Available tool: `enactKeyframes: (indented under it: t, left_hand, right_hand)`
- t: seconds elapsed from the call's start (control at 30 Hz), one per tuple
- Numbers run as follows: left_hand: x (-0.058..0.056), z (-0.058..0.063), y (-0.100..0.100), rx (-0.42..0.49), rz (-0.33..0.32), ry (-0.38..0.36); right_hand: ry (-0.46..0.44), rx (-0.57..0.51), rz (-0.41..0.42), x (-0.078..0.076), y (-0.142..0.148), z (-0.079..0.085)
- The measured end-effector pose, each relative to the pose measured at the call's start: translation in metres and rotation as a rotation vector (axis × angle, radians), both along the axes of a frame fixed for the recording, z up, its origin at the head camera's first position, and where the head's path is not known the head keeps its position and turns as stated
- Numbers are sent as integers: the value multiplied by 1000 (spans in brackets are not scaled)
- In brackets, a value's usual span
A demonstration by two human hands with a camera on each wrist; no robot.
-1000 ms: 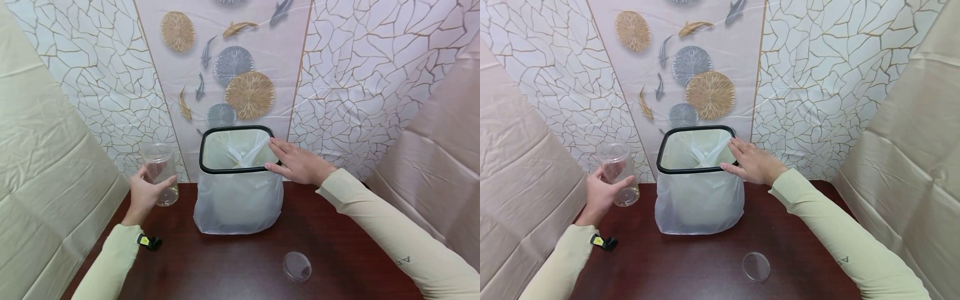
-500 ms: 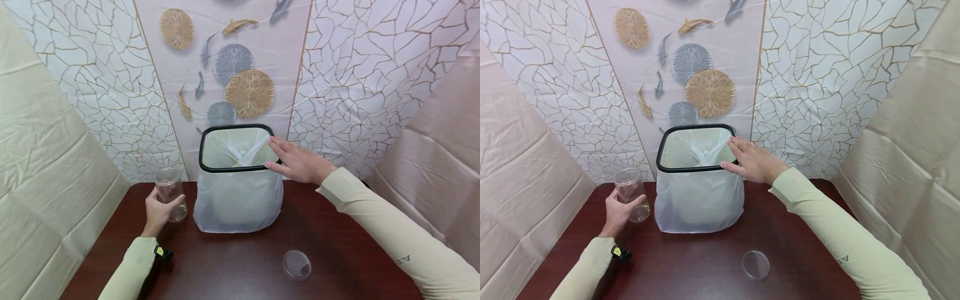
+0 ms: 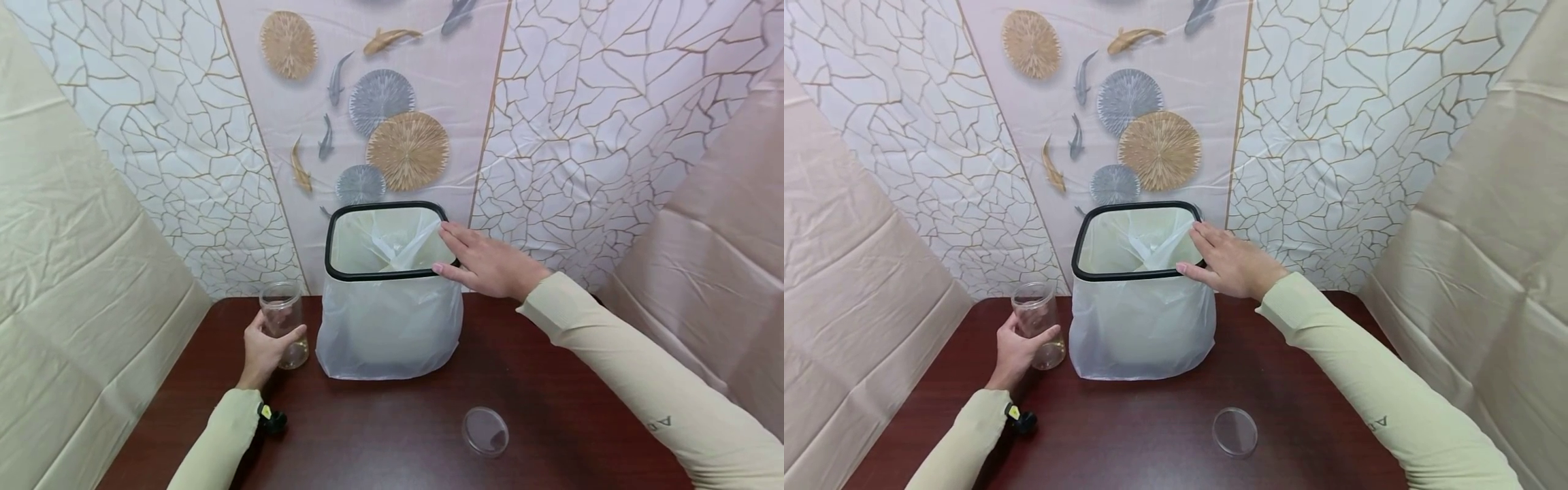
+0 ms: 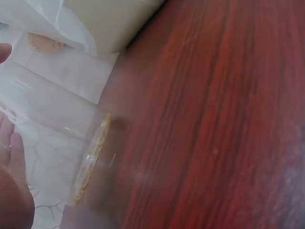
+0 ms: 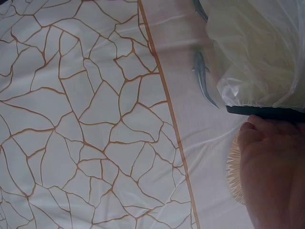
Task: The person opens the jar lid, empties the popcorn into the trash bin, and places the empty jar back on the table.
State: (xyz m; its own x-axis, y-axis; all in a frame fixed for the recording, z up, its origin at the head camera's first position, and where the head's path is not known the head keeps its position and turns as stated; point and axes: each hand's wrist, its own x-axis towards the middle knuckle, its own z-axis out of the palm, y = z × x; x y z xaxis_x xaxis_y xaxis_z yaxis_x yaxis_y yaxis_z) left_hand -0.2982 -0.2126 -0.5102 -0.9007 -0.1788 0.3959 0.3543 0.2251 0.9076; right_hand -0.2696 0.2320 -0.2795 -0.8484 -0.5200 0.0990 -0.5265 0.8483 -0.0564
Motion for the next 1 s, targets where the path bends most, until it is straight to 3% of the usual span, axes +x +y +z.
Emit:
enactKeyframes:
  t: [0.1,0.37,0.6,0.87,1.0]
  left_hand:
    - [1,0,-2,-17,-19,-29]
    - [6,6,-13,-176,-85,-111]
    - [10,9,-20,-209,-108,-127]
    - [12,15,-26,-322,-128,-166]
    - [22,22,-34,-449,-84,-193]
  right_hand:
    - [2,-2,-2,1,1,-1]
    - [0,3,-9,0,2,-1]
    - [-29,9,-10,-1,-2,3]
    - [77,-75,-2,9,2,3]
    - [162,-95,-11,21,9,-1]
